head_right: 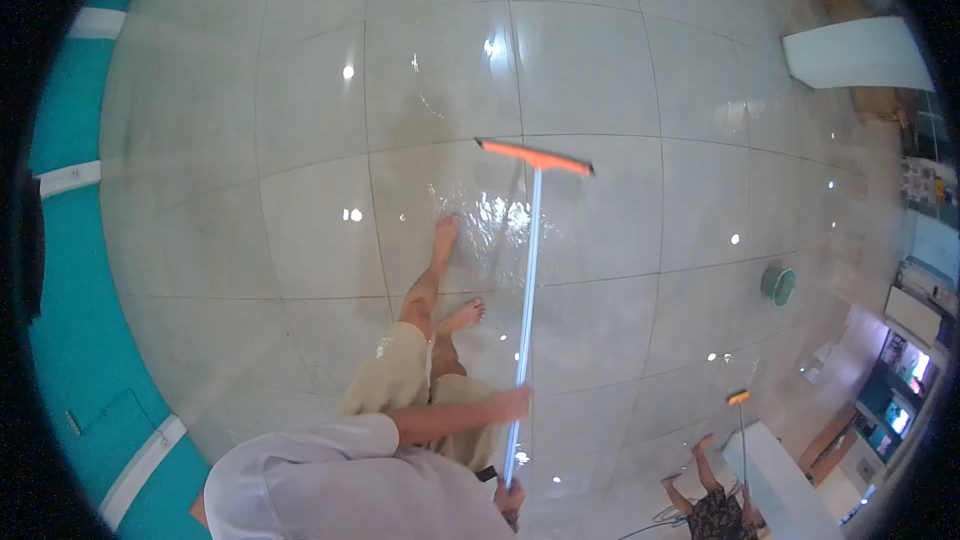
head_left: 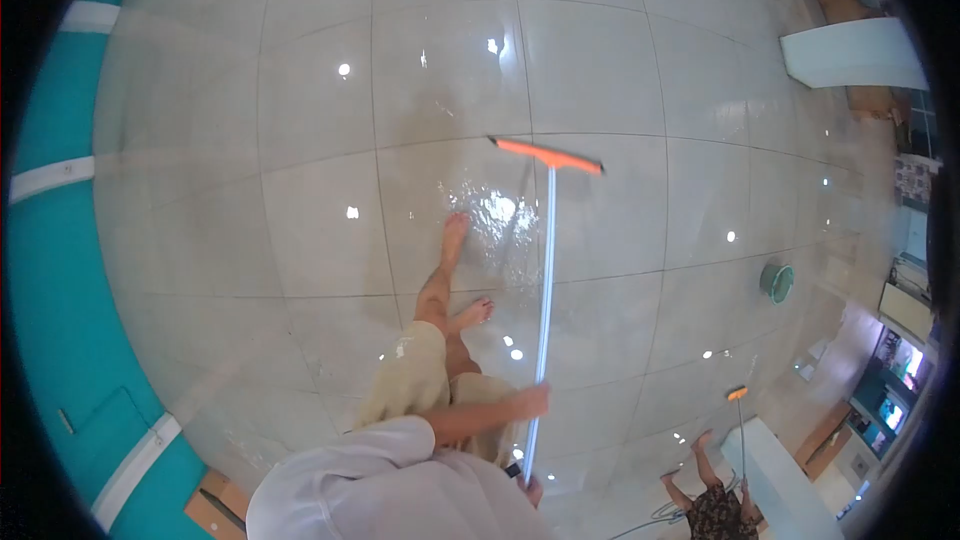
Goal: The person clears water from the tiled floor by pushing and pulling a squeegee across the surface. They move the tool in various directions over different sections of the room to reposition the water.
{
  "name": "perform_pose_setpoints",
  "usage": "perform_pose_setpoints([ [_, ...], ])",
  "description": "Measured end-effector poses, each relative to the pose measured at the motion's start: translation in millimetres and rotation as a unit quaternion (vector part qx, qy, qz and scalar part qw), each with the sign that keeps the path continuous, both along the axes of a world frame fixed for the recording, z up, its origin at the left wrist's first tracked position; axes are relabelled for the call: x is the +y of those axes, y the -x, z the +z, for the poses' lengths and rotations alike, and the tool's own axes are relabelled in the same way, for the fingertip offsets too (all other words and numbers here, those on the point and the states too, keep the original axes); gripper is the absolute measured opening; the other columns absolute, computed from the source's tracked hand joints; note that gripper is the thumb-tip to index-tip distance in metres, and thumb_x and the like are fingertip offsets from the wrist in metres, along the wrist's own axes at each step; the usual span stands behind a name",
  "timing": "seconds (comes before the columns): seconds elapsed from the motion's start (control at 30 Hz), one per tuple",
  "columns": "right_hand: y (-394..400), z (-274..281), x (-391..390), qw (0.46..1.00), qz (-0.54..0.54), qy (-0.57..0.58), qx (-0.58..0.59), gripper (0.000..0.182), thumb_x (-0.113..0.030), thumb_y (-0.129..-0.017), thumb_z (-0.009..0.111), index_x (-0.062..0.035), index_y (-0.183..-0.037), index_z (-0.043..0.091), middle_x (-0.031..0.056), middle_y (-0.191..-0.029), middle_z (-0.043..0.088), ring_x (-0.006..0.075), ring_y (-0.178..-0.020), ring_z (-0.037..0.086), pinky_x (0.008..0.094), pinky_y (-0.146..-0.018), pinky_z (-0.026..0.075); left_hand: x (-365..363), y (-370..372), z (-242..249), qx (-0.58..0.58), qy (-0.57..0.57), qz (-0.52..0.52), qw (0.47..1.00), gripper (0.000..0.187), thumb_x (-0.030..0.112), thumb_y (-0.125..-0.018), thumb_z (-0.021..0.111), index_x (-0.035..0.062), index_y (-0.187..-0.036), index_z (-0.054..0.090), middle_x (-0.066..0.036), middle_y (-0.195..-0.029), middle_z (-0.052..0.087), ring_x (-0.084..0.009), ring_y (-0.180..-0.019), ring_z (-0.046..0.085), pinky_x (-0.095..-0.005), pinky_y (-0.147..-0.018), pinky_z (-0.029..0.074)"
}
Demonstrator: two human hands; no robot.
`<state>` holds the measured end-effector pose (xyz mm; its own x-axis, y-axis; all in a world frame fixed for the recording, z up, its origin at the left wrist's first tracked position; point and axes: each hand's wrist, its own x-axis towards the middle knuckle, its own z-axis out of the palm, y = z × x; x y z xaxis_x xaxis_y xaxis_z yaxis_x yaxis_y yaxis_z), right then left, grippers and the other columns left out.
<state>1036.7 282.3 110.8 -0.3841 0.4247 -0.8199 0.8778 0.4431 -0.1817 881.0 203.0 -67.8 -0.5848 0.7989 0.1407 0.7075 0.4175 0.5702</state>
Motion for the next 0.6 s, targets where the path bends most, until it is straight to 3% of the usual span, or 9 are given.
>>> perform_pose_setpoints([
  [0.13, 189.7, -72.3, -21.3, 0.976, -0.057, 0.208, -0.037, 0.031, -0.035, -0.076, 0.051, -0.0035, -0.074, 0.051, 0.0015, -0.047, 0.045, 0.0083, -0.038, 0.043, 0.0229, -0.035, 0.035, -83.3, 221.1, -5.2, 0.089, 0.189, -0.056, 0.976, 0.007, 0.013, -0.059, 0.052, 0.0090, -0.054, 0.056, -0.005, -0.054, 0.053, -0.0238, -0.054, 0.052, -0.0296, -0.065, 0.042],
  [0.17, 239.8, -93.8, -32.1, 0.976, -0.033, 0.217, 0.005, 0.029, -0.033, -0.077, 0.050, -0.0040, -0.073, 0.051, 0.0018, -0.048, 0.046, 0.0082, -0.038, 0.043, 0.0226, -0.035, 0.035, -88.8, 253.8, -60.6, 0.135, 0.227, 0.047, 0.963, 0.009, 0.012, -0.060, 0.053, 0.0053, -0.058, 0.058, -0.008, -0.056, 0.055, -0.0236, -0.054, 0.053, -0.0319, -0.064, 0.044],
  [0.23, 356.6, -104.2, -68.6, 0.955, -0.030, 0.284, 0.086, 0.029, -0.033, -0.079, 0.048, -0.0057, -0.071, 0.049, -0.0001, -0.047, 0.042, 0.0075, -0.038, 0.041, 0.0221, -0.034, 0.032, -141.7, 375.9, -25.0, 0.044, 0.341, -0.002, 0.939, 0.016, 0.011, -0.065, 0.050, -0.0021, -0.063, 0.058, -0.013, -0.062, 0.054, -0.0251, -0.061, 0.056, -0.0356, -0.070, 0.045],
  [0.27, 413.0, -101.4, -91.0, 0.938, -0.044, 0.331, 0.087, 0.029, -0.034, -0.080, 0.046, -0.0066, -0.071, 0.048, -0.0014, -0.049, 0.041, 0.0071, -0.040, 0.041, 0.0221, -0.036, 0.033, -167.3, 415.6, -68.9, -0.077, 0.203, 0.179, 0.960, 0.016, 0.010, -0.067, 0.048, -0.0019, -0.066, 0.058, -0.014, -0.067, 0.055, -0.0265, -0.067, 0.055, -0.0343, -0.074, 0.044],
  [0.3, 448.8, -126.4, -109.5, 0.921, -0.041, 0.372, 0.107, 0.025, -0.030, -0.081, 0.045, -0.0052, -0.080, 0.049, -0.0015, -0.052, 0.040, 0.0078, -0.041, 0.041, 0.0223, -0.036, 0.033, -195.0, 467.9, -35.1, -0.066, 0.314, 0.127, 0.939, 0.016, 0.009, -0.068, 0.047, -0.0013, -0.073, 0.058, -0.013, -0.072, 0.055, -0.0262, -0.076, 0.054, -0.0360, -0.082, 0.039],
  [0.33, 492.5, -122.4, -132.1, 0.908, -0.047, 0.400, 0.115, 0.024, -0.029, -0.080, 0.045, -0.0063, -0.085, 0.048, -0.0007, -0.058, 0.043, 0.0079, -0.043, 0.042, 0.0222, -0.038, 0.035, -222.1, 501.7, -55.8, 0.091, 0.379, 0.144, 0.910, 0.017, 0.010, -0.070, 0.046, 0.0014, -0.079, 0.057, -0.010, -0.076, 0.056, -0.0258, -0.085, 0.052, -0.0375, -0.087, 0.033],
  [0.37, 526.5, -106.5, -155.6, 0.879, -0.120, 0.455, 0.081, 0.023, -0.025, -0.081, 0.044, -0.0084, -0.096, 0.045, 0.0000, -0.064, 0.045, 0.0086, -0.044, 0.042, 0.0211, -0.038, 0.036, -238.9, 532.6, -31.8, 0.188, 0.466, 0.161, 0.849, 0.016, 0.010, -0.072, 0.045, 0.0077, -0.081, 0.057, -0.007, -0.083, 0.055, -0.0259, -0.094, 0.048, -0.0404, -0.089, 0.029],
  [0.47, 569.1, -92.0, -188.6, 0.790, -0.123, 0.588, 0.123, 0.031, -0.021, -0.081, 0.043, -0.0123, -0.110, 0.038, 0.0002, -0.072, 0.046, 0.0086, -0.045, 0.041, 0.0204, -0.037, 0.035, -290.8, 574.8, -15.1, 0.161, 0.361, 0.184, 0.900, 0.013, 0.013, -0.070, 0.049, 0.0131, -0.080, 0.058, -0.005, -0.088, 0.053, -0.0265, -0.102, 0.043, -0.0434, -0.088, 0.029],
  [0.6, 541.1, -80.0, -191.2, 0.542, -0.349, 0.762, 0.061, 0.039, -0.017, -0.083, 0.037, -0.0124, -0.120, 0.027, -0.0003, -0.083, 0.045, 0.0051, -0.041, 0.034, 0.0161, -0.033, 0.030, -298.3, 566.8, -30.6, 0.083, 0.292, 0.117, 0.945, 0.015, 0.019, -0.059, 0.059, 0.0149, -0.074, 0.057, -0.005, -0.084, 0.052, -0.0251, -0.095, 0.045, -0.0449, -0.086, 0.030],
])
